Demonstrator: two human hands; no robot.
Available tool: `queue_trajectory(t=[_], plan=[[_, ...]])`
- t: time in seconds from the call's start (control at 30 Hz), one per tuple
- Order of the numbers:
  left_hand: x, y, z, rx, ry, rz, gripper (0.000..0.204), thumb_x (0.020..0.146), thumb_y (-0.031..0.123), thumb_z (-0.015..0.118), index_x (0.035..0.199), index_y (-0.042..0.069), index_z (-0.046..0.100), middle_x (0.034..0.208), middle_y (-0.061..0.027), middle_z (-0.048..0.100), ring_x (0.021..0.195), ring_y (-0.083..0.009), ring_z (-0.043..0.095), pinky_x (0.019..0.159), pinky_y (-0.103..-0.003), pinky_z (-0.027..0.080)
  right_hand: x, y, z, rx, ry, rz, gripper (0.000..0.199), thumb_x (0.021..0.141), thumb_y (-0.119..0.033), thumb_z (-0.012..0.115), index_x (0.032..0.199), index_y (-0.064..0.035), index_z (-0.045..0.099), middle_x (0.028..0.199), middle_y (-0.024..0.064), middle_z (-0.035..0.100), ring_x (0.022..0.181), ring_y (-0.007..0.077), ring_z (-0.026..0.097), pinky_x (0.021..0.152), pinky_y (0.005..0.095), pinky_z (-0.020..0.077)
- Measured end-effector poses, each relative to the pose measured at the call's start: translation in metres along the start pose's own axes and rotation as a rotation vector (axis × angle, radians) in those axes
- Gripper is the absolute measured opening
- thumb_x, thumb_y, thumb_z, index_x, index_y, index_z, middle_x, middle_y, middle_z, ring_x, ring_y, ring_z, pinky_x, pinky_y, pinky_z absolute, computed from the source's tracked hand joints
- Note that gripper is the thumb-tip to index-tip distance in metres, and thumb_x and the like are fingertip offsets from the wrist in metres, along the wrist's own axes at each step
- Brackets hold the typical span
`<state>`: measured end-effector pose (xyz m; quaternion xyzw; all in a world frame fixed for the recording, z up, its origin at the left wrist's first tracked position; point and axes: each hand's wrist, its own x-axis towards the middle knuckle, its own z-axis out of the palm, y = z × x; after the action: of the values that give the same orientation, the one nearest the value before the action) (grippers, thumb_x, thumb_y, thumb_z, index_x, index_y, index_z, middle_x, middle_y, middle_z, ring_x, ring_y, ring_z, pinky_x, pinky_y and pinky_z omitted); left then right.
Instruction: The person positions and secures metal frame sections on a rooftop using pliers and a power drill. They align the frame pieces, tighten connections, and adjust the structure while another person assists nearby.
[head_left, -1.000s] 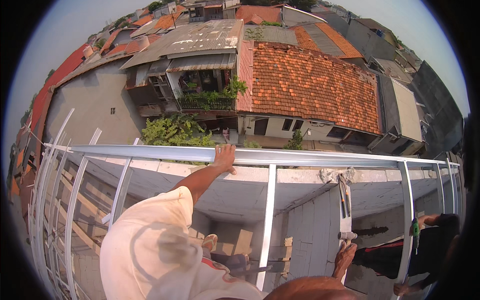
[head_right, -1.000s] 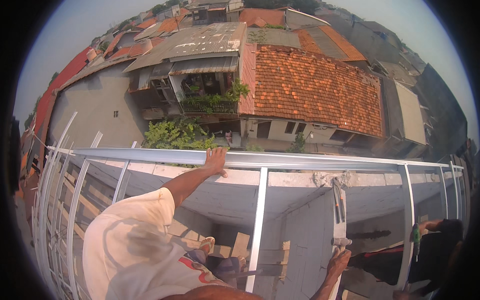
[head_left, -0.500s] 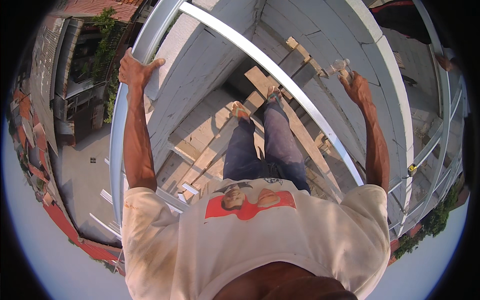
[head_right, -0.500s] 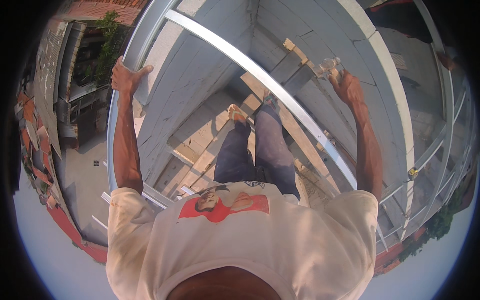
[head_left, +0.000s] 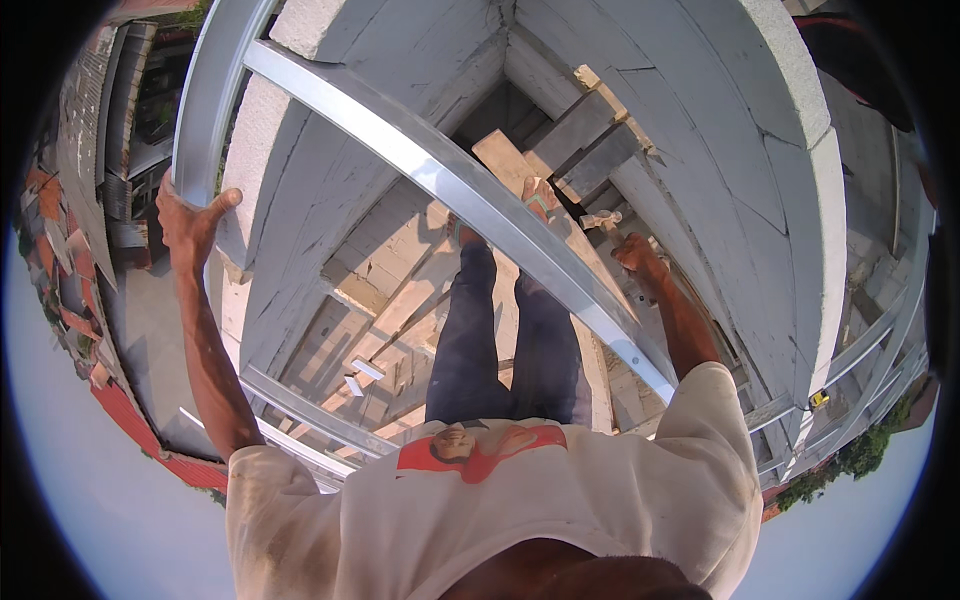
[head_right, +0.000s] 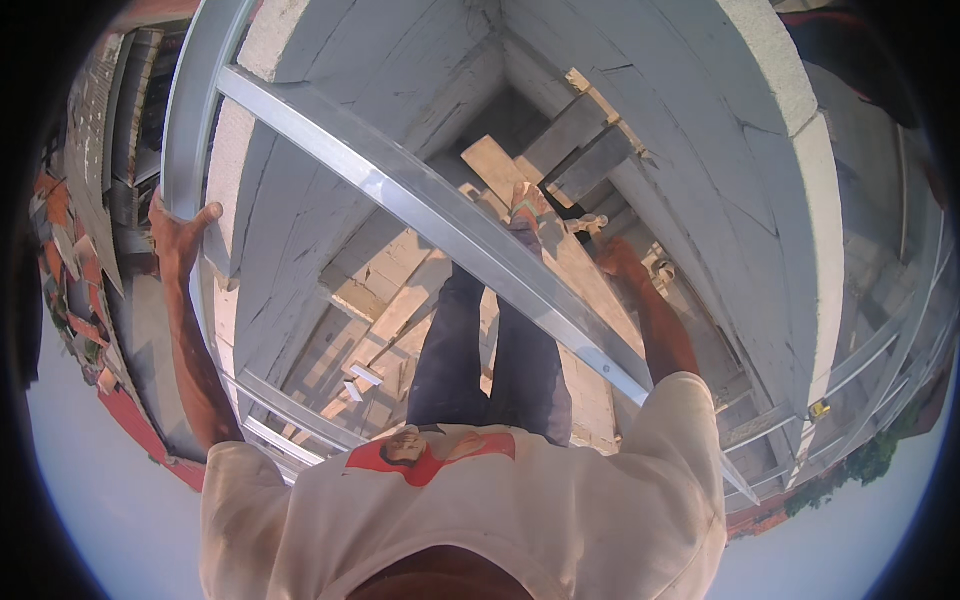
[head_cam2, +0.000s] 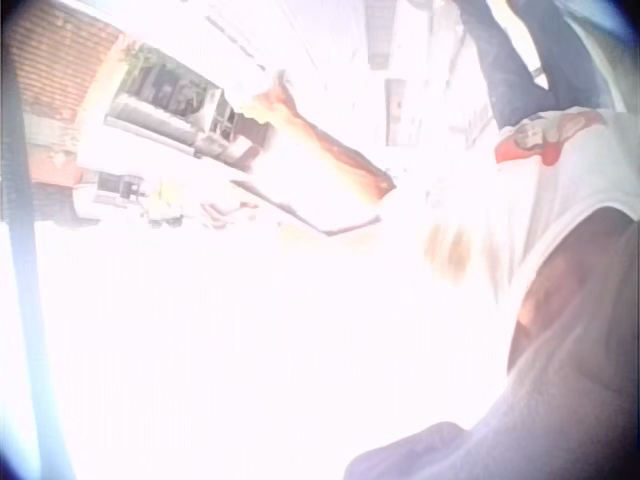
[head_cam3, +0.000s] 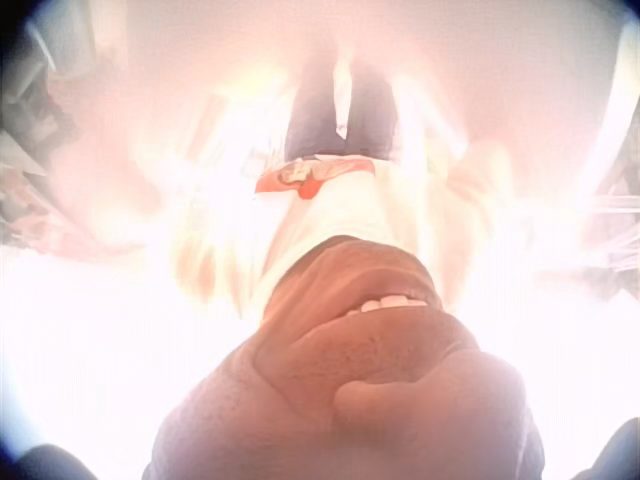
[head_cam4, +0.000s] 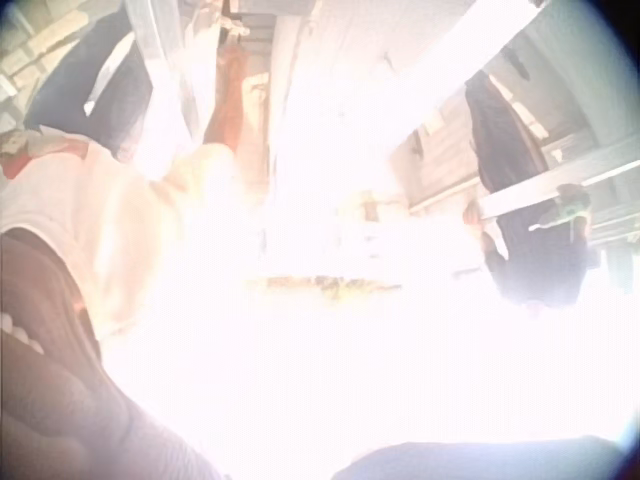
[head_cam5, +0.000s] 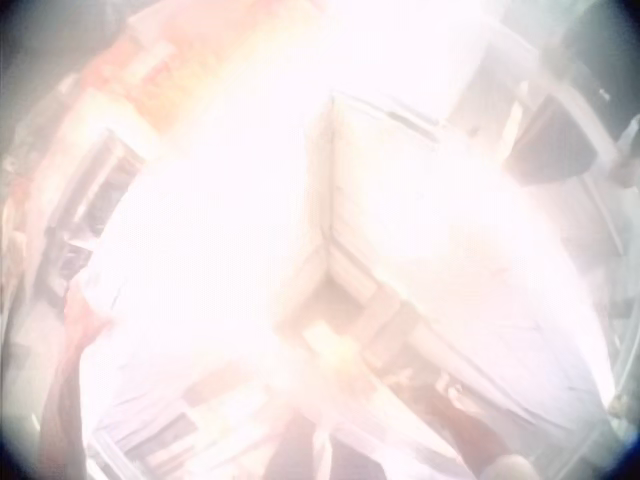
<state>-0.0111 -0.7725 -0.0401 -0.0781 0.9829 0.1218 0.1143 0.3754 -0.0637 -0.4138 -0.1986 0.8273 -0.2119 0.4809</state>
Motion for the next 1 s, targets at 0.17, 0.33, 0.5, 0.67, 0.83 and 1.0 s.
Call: queue_trajectory(t=[0.17,0.33,0.5,0.67,0.83,1.0], plan=[[-0.012,0.015,-0.009,-0.039,-0.045,-0.006,0.128,0.060,0.066,0.096,0.153,-0.004,0.042,0.143,-0.0242,0.051,0.131,-0.0378,0.056,0.107,-0.049,0.050,0.091,0.025,-0.015,0.940,0.114,0.562,0.016,0.081,-0.018,0.075,0.088,-0.0040,0.073,0.092,0.0101,0.077,0.094,0.0298,0.072,0.080,0.0424,0.0567],[0.005,0.018,-0.013,0.176,-0.077,0.026,0.138,0.064,0.073,0.090,0.162,-0.002,0.029,0.154,-0.0296,0.041,0.147,-0.0416,0.040,0.118,-0.051,0.039,0.181,0.118,0.031,0.939,0.441,0.364,0.027,0.086,-0.020,0.076,0.095,0.0039,0.067,0.077,0.0092,0.068,0.065,0.0210,0.066,0.057,0.0403,0.0527],[-0.024,-0.005,-0.033,0.211,-0.034,-0.065,0.143,0.061,0.080,0.086,0.163,-0.001,0.027,0.158,-0.0309,0.037,0.151,-0.0429,0.035,0.121,-0.053,0.037,0.262,0.114,-0.047,0.820,0.365,0.571,0.037,0.086,-0.026,0.077,0.106,0.0030,0.068,0.094,0.0205,0.073,0.079,0.0338,0.073,0.072,0.0465,0.0589],[-0.013,0.002,-0.018,0.175,-0.054,-0.040,0.145,0.059,0.082,0.085,0.163,0.000,0.027,0.158,-0.0303,0.037,0.150,-0.0427,0.036,0.121,-0.053,0.036,0.298,0.154,-0.014,0.610,0.412,0.628,0.048,0.091,-0.025,0.073,0.122,0.0082,0.057,0.091,0.0224,0.074,0.072,0.0337,0.076,0.059,0.0444,0.0610],[-0.016,0.014,-0.011,0.119,-0.049,-0.054,0.146,0.057,0.084,0.084,0.163,0.000,0.028,0.158,-0.0297,0.038,0.150,-0.0424,0.037,0.121,-0.052,0.036,0.266,0.127,-0.017,0.597,0.254,0.811,0.054,0.095,-0.019,0.063,0.138,0.0065,0.042,0.116,0.0332,0.069,0.105,0.0467,0.071,0.086,0.0522,0.0600],[0.012,0.021,-0.004,0.069,-0.066,-0.001,0.148,0.056,0.086,0.084,0.163,0.000,0.028,0.158,-0.0291,0.038,0.149,-0.0421,0.038,0.121,-0.052,0.035,0.235,0.147,0.031,0.417,0.280,0.900,0.045,0.096,-0.017,0.059,0.134,0.0043,0.045,0.123,0.0328,0.066,0.114,0.0486,0.068,0.095,0.0556,0.0588]])
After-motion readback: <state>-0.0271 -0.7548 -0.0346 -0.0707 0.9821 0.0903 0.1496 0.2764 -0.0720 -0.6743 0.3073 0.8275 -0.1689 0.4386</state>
